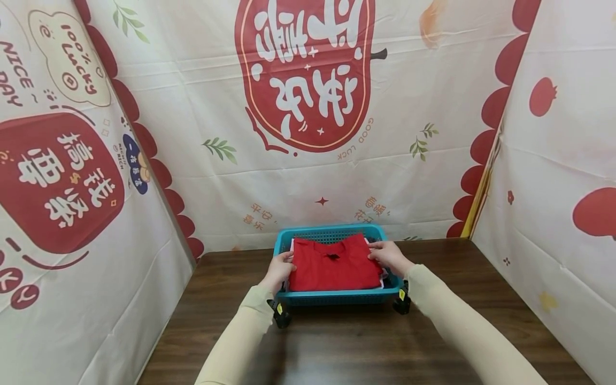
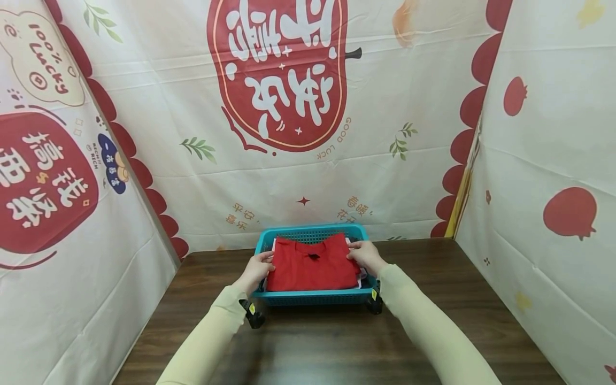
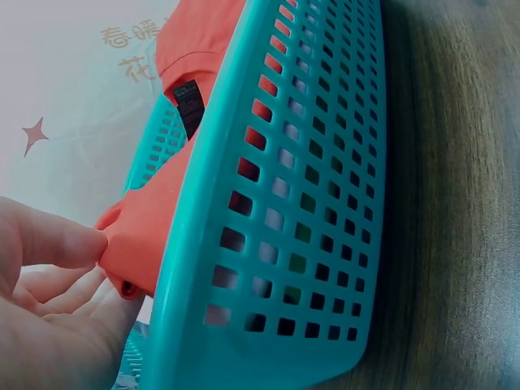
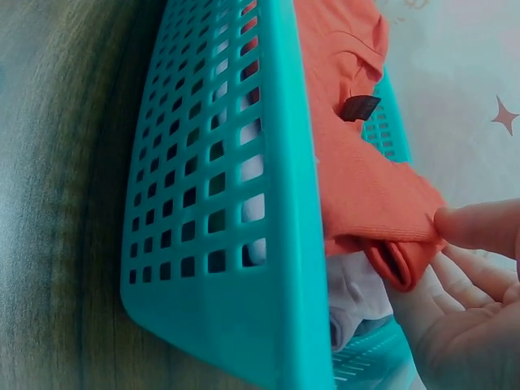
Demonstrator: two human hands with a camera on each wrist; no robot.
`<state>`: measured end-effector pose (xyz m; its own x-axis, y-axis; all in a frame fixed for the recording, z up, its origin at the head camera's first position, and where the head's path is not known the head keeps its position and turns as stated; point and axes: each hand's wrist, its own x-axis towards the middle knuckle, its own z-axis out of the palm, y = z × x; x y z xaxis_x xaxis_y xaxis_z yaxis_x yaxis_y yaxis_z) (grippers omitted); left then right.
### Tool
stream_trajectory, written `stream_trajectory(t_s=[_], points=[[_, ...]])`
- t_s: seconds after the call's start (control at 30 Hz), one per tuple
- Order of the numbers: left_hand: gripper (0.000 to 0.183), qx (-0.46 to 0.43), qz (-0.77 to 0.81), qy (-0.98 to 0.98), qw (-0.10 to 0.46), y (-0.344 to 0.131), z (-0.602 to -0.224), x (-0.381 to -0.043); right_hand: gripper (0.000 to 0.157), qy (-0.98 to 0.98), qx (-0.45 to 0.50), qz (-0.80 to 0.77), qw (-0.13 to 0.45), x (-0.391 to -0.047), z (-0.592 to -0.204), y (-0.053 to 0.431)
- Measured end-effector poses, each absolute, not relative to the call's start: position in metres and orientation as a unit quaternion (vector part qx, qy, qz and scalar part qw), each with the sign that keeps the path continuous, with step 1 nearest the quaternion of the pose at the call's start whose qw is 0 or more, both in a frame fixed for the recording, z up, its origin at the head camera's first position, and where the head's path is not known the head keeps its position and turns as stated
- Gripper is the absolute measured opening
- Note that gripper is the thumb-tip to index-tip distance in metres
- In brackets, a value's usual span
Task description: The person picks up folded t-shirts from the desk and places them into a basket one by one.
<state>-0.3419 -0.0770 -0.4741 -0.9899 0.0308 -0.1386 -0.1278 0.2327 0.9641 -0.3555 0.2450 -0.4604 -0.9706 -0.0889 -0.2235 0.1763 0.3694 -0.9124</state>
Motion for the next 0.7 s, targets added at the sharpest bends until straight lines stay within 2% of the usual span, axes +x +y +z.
stream_trajectory(t_s=[0.37,0.7], points=[[0.052,-0.034,0.612,0.788,0.064,-0.080,-0.471,-0.337,0.045,0.832,0.037,-0.543,0.109,-0.352,-0.458,0.248],[0.046,-0.028,0.621,0.781,0.061,-0.091,-0.467,-0.334,0.047,0.837,0.032,-0.531,0.129,-0.344,-0.454,0.256]])
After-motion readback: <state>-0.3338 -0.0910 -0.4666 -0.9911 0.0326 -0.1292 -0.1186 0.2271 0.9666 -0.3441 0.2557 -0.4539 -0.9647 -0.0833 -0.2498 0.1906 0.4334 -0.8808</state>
